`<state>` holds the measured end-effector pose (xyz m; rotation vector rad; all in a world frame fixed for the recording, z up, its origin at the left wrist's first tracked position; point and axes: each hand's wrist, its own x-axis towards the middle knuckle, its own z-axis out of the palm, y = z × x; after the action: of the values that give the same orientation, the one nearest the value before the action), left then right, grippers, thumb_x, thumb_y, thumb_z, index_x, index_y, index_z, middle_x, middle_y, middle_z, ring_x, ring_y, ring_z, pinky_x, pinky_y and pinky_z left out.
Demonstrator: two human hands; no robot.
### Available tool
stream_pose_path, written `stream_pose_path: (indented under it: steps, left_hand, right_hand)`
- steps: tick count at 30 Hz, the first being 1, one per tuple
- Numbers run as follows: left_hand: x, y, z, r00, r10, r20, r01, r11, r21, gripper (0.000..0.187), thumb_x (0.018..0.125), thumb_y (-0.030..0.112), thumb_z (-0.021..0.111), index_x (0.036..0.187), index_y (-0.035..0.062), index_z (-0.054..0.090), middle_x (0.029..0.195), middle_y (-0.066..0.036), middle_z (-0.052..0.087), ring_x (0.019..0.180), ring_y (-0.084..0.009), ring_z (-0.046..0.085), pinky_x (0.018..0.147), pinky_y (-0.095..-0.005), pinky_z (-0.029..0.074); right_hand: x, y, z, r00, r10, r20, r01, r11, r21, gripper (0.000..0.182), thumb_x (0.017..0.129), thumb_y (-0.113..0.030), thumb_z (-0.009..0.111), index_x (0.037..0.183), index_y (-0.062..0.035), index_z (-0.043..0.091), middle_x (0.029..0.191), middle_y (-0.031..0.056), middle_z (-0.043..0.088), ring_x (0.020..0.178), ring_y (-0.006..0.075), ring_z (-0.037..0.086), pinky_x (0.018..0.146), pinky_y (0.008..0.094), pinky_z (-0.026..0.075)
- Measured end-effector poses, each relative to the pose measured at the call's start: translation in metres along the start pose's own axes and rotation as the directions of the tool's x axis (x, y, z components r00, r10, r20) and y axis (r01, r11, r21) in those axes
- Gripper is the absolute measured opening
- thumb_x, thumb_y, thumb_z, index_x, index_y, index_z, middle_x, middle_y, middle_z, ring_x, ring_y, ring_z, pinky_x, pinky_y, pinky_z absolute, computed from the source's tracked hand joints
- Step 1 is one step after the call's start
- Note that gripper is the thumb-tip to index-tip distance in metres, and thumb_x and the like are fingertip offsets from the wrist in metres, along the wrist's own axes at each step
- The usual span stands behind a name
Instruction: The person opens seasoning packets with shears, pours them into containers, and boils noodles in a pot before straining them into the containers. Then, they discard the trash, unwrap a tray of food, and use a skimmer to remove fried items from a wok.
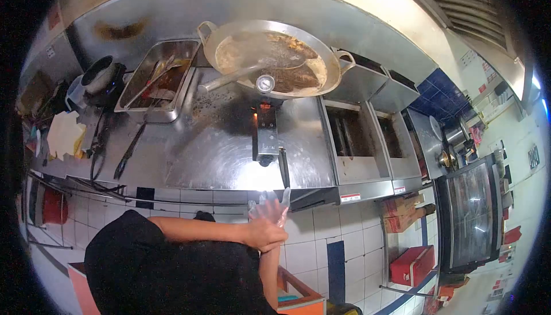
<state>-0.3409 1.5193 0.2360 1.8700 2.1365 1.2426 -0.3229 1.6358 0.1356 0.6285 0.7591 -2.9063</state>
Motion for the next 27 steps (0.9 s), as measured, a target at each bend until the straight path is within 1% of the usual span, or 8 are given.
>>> stream_pose_path:
  steps: [2, 3, 7, 9, 16, 22, 25, 27]
  left_hand:
    - [-0.006, -0.003, -0.013, 0.986, -0.052, -0.156, 0.065, 0.995, 0.078, 0.02, 0.08, 0.02, 0.062, 0.091, 0.005, 0.055, 0.08, -0.018, 0.059, 0.07, -0.0371, 0.062, 0.064, -0.0474, 0.049]
    - [-0.009, -0.006, -0.02, 0.972, -0.234, -0.013, 0.234, 0.969, 0.079, 0.024, 0.078, 0.024, 0.063, 0.089, 0.0041, 0.055, 0.084, -0.019, 0.059, 0.072, -0.0376, 0.063, 0.063, -0.0482, 0.05]
    - [-0.012, -0.019, -0.015, 0.947, -0.306, 0.092, 0.286, 0.94, 0.184, 0.019, 0.078, 0.02, 0.062, 0.087, 0.0048, 0.055, 0.086, -0.02, 0.06, 0.07, -0.0381, 0.063, 0.06, -0.0483, 0.05]
    - [-0.008, -0.025, -0.009, 0.981, -0.174, 0.088, 0.163, 0.98, 0.116, 0.015, 0.079, 0.016, 0.059, 0.086, 0.0044, 0.055, 0.08, -0.021, 0.06, 0.066, -0.0382, 0.063, 0.055, -0.0477, 0.049]
    - [-0.006, -0.023, -0.022, 0.99, -0.027, 0.139, 0.018, 0.998, 0.066, 0.011, 0.077, 0.011, 0.059, 0.081, 0.0022, 0.055, 0.062, -0.019, 0.055, 0.061, -0.0369, 0.061, 0.053, -0.0472, 0.047]
    - [-0.017, -0.019, -0.018, 0.991, 0.102, 0.082, -0.095, 0.993, -0.075, 0.01, 0.079, 0.012, 0.058, 0.078, 0.0019, 0.054, 0.066, -0.02, 0.057, 0.062, -0.0364, 0.061, 0.058, -0.0474, 0.047]
    - [-0.025, -0.003, -0.023, 0.995, 0.062, 0.076, -0.049, 0.985, -0.163, 0.011, 0.073, 0.009, 0.061, 0.075, 0.0003, 0.055, 0.068, -0.021, 0.059, 0.06, -0.0393, 0.06, 0.057, -0.0481, 0.046]
    - [-0.032, 0.003, -0.027, 0.979, 0.059, 0.195, -0.026, 0.985, -0.168, 0.014, 0.079, 0.013, 0.06, 0.084, -0.0002, 0.06, 0.07, -0.02, 0.061, 0.063, -0.0397, 0.06, 0.059, -0.0464, 0.047]
  right_hand:
    - [0.007, 0.008, -0.015, 0.985, -0.168, 0.047, 0.163, 0.982, 0.096, 0.067, 0.093, -0.056, 0.049, 0.144, -0.0172, 0.031, 0.14, 0.0063, 0.037, 0.128, 0.035, 0.037, 0.096, 0.0637, 0.043]
    - [0.012, 0.007, -0.022, 0.971, -0.237, 0.023, 0.236, 0.971, 0.036, 0.067, 0.094, -0.055, 0.049, 0.144, -0.0134, 0.03, 0.14, 0.0077, 0.037, 0.127, 0.0348, 0.039, 0.097, 0.0628, 0.044]
    - [-0.014, -0.009, 0.031, 0.979, -0.204, 0.025, 0.203, 0.979, 0.012, 0.063, 0.096, -0.054, 0.045, 0.143, -0.0141, 0.031, 0.14, 0.0139, 0.038, 0.13, 0.0426, 0.037, 0.1, 0.0624, 0.041]
    - [-0.012, -0.01, 0.027, 0.978, -0.202, 0.046, 0.201, 0.979, 0.025, 0.064, 0.096, -0.055, 0.044, 0.143, -0.0145, 0.031, 0.141, 0.0148, 0.037, 0.13, 0.0449, 0.036, 0.1, 0.0649, 0.039]
    - [-0.023, -0.012, 0.057, 0.988, -0.09, 0.128, 0.079, 0.993, 0.09, 0.072, 0.093, -0.064, 0.037, 0.146, -0.0161, 0.027, 0.147, 0.0173, 0.032, 0.131, 0.0493, 0.035, 0.097, 0.0757, 0.031]
    - [-0.027, -0.006, 0.077, 0.945, -0.009, 0.328, -0.035, 0.991, 0.13, 0.079, 0.089, -0.072, 0.032, 0.148, -0.0203, 0.025, 0.149, 0.0197, 0.029, 0.13, 0.0514, 0.034, 0.098, 0.0744, 0.029]
    - [-0.025, -0.01, 0.099, 0.972, 0.062, 0.227, -0.074, 0.996, 0.044, 0.088, 0.087, -0.074, 0.037, 0.15, -0.0146, 0.021, 0.147, 0.0213, 0.028, 0.13, 0.0483, 0.034, 0.102, 0.0692, 0.031]
    - [-0.022, -0.009, 0.107, 0.977, 0.062, 0.206, -0.08, 0.994, 0.08, 0.087, 0.088, -0.072, 0.038, 0.148, -0.0114, 0.024, 0.147, 0.0224, 0.029, 0.131, 0.0479, 0.034, 0.104, 0.0679, 0.03]
